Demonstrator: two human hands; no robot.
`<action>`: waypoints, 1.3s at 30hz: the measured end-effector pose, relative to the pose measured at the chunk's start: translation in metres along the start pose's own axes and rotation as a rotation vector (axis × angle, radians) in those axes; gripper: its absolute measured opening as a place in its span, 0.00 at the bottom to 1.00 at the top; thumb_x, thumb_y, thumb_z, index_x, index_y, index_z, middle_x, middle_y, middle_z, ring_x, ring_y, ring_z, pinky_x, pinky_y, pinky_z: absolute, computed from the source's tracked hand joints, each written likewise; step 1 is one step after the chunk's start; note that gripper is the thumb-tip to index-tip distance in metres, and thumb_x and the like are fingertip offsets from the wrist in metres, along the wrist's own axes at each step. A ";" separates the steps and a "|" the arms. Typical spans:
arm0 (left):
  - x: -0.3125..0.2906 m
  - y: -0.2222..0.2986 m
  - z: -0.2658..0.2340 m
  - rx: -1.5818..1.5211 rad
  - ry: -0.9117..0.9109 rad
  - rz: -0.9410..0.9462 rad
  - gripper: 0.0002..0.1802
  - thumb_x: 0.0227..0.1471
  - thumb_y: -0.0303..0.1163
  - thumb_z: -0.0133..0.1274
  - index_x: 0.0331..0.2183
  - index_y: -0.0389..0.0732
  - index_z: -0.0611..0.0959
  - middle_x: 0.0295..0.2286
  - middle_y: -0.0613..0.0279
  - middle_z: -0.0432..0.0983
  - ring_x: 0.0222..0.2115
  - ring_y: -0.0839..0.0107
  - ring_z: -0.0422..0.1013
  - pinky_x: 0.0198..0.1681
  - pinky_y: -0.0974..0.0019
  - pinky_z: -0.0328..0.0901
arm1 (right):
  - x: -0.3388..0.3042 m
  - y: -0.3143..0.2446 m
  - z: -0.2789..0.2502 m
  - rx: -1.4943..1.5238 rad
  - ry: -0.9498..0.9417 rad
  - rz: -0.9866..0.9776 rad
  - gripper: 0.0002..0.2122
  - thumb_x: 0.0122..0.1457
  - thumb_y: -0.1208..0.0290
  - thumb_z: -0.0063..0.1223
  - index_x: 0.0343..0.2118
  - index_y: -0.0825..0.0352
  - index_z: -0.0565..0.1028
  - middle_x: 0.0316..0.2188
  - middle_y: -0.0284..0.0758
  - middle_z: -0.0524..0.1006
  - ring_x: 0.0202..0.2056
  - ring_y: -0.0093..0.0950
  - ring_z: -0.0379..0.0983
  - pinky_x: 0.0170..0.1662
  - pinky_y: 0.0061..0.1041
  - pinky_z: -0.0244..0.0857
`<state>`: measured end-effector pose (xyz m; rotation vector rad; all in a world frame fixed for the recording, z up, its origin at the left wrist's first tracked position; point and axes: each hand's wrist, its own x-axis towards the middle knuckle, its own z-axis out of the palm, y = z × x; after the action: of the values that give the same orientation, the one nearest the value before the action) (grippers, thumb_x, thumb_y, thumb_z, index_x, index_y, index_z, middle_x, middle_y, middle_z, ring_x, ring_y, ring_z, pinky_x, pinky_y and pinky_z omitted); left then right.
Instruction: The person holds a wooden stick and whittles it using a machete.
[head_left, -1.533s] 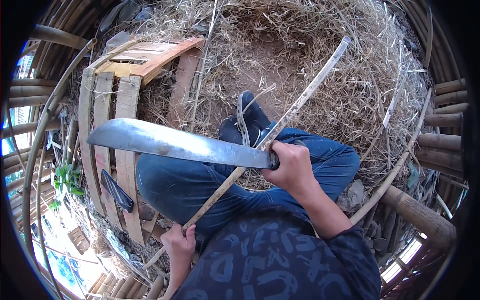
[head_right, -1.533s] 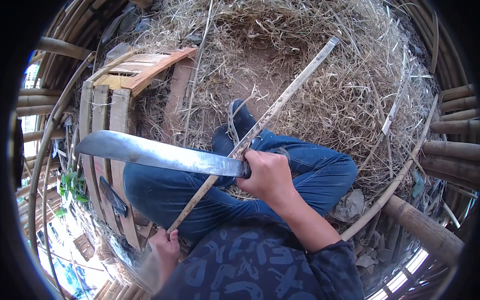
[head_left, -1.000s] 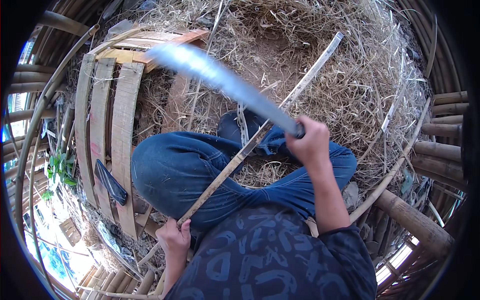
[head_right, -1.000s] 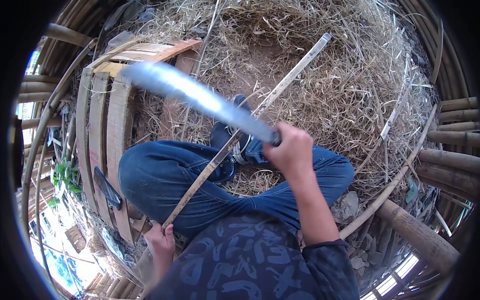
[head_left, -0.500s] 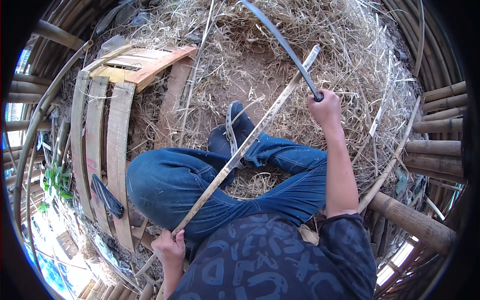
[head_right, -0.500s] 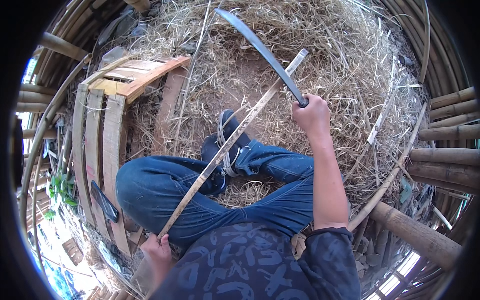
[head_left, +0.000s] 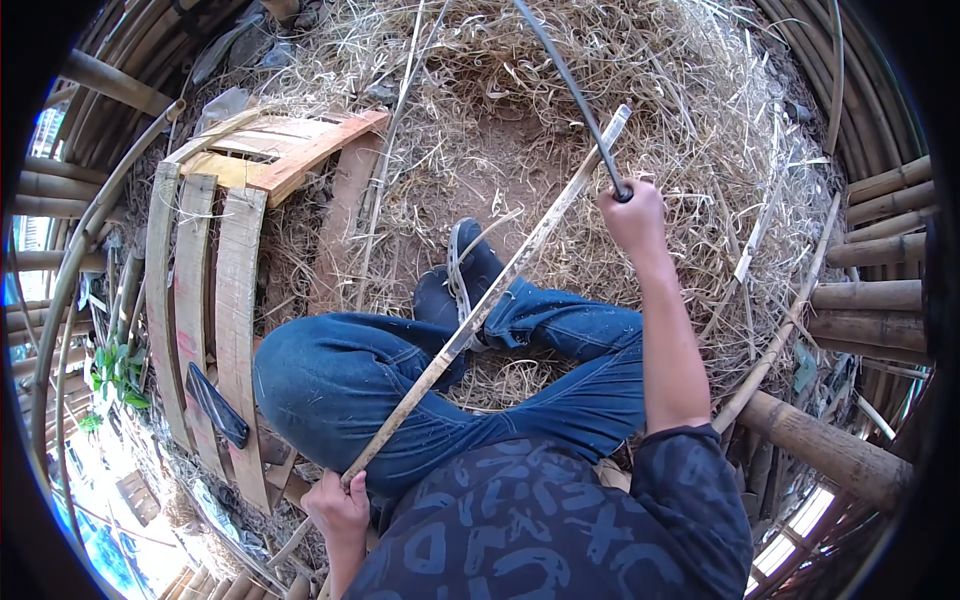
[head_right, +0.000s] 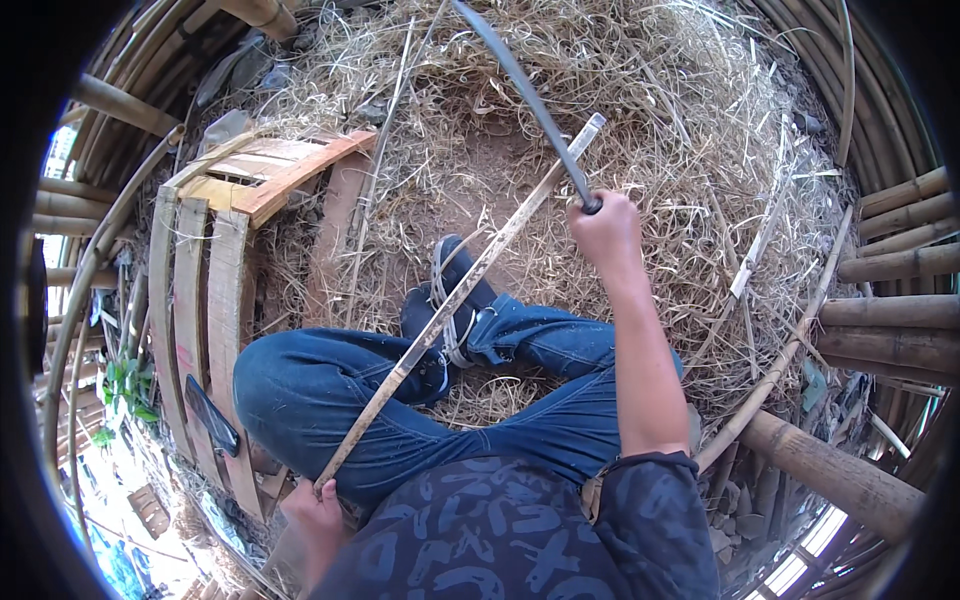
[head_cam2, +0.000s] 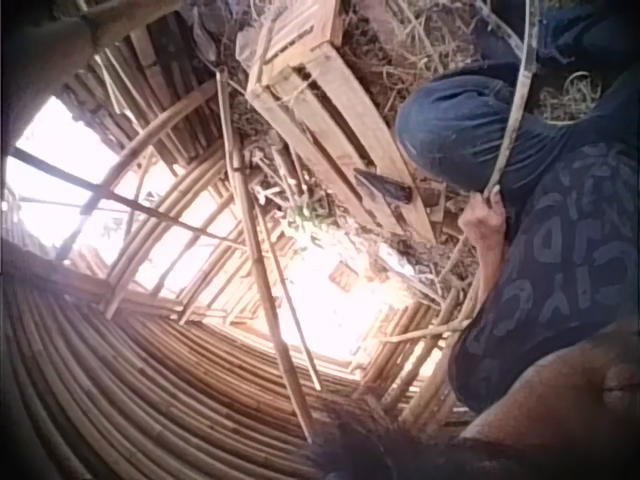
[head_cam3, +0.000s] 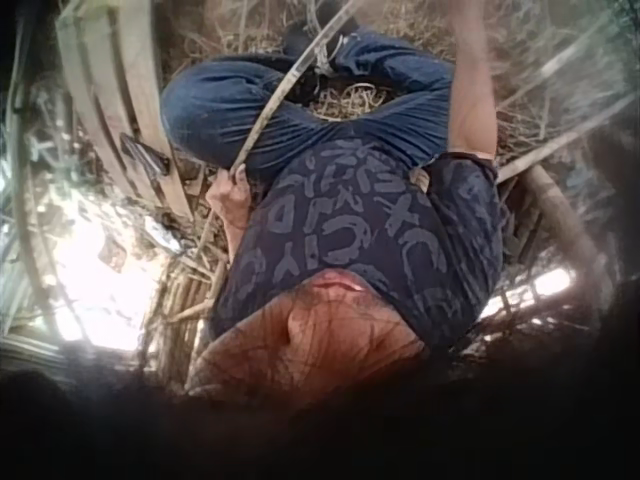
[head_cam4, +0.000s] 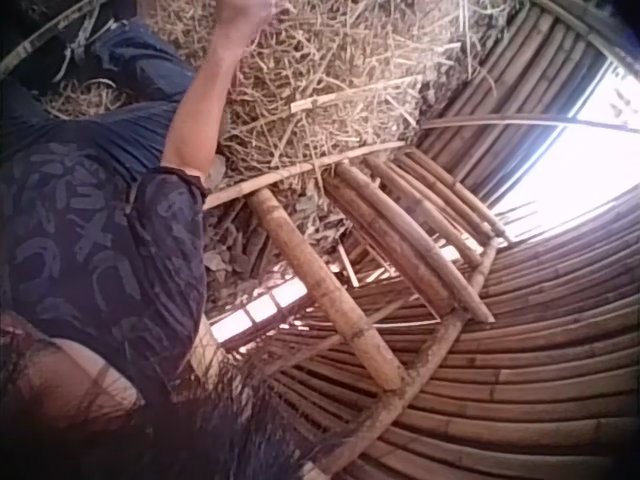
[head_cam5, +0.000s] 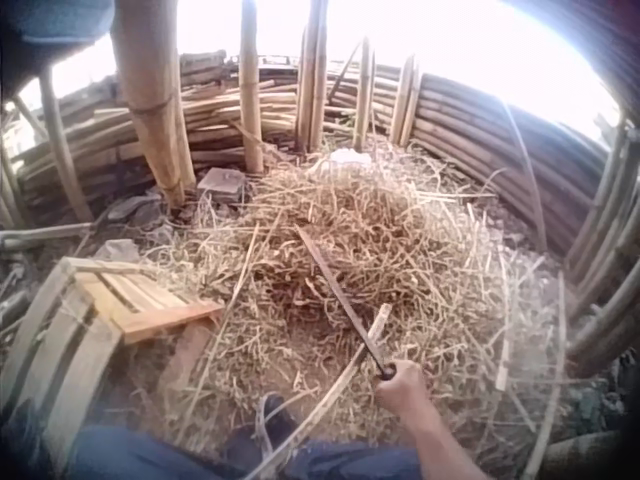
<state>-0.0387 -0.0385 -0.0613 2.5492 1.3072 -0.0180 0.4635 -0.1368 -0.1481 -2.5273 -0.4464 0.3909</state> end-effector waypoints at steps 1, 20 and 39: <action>0.000 -0.001 0.000 0.012 -0.008 0.012 0.32 0.56 0.57 0.44 0.20 0.35 0.72 0.12 0.47 0.66 0.15 0.45 0.66 0.19 0.50 0.58 | -0.012 -0.004 -0.001 -0.003 0.002 0.006 0.12 0.47 0.66 0.54 0.25 0.73 0.78 0.17 0.47 0.76 0.22 0.41 0.76 0.31 0.36 0.70; 0.000 -0.016 0.002 -0.029 -0.068 0.063 0.32 0.57 0.55 0.43 0.20 0.34 0.72 0.13 0.46 0.66 0.15 0.43 0.65 0.19 0.50 0.59 | -0.142 -0.052 0.029 0.096 -0.141 -0.503 0.10 0.37 0.66 0.60 0.23 0.64 0.75 0.18 0.39 0.76 0.23 0.39 0.75 0.27 0.35 0.68; 0.001 -0.014 0.006 -0.047 -0.021 0.036 0.32 0.58 0.57 0.40 0.27 0.32 0.76 0.16 0.46 0.69 0.17 0.44 0.69 0.20 0.51 0.61 | -0.030 -0.027 0.025 -0.037 0.075 -0.251 0.11 0.45 0.64 0.57 0.25 0.68 0.78 0.21 0.46 0.77 0.27 0.43 0.77 0.34 0.38 0.70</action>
<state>-0.0487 -0.0309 -0.0709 2.5255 1.2396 -0.0076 0.4210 -0.1151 -0.1481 -2.4717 -0.7373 0.1931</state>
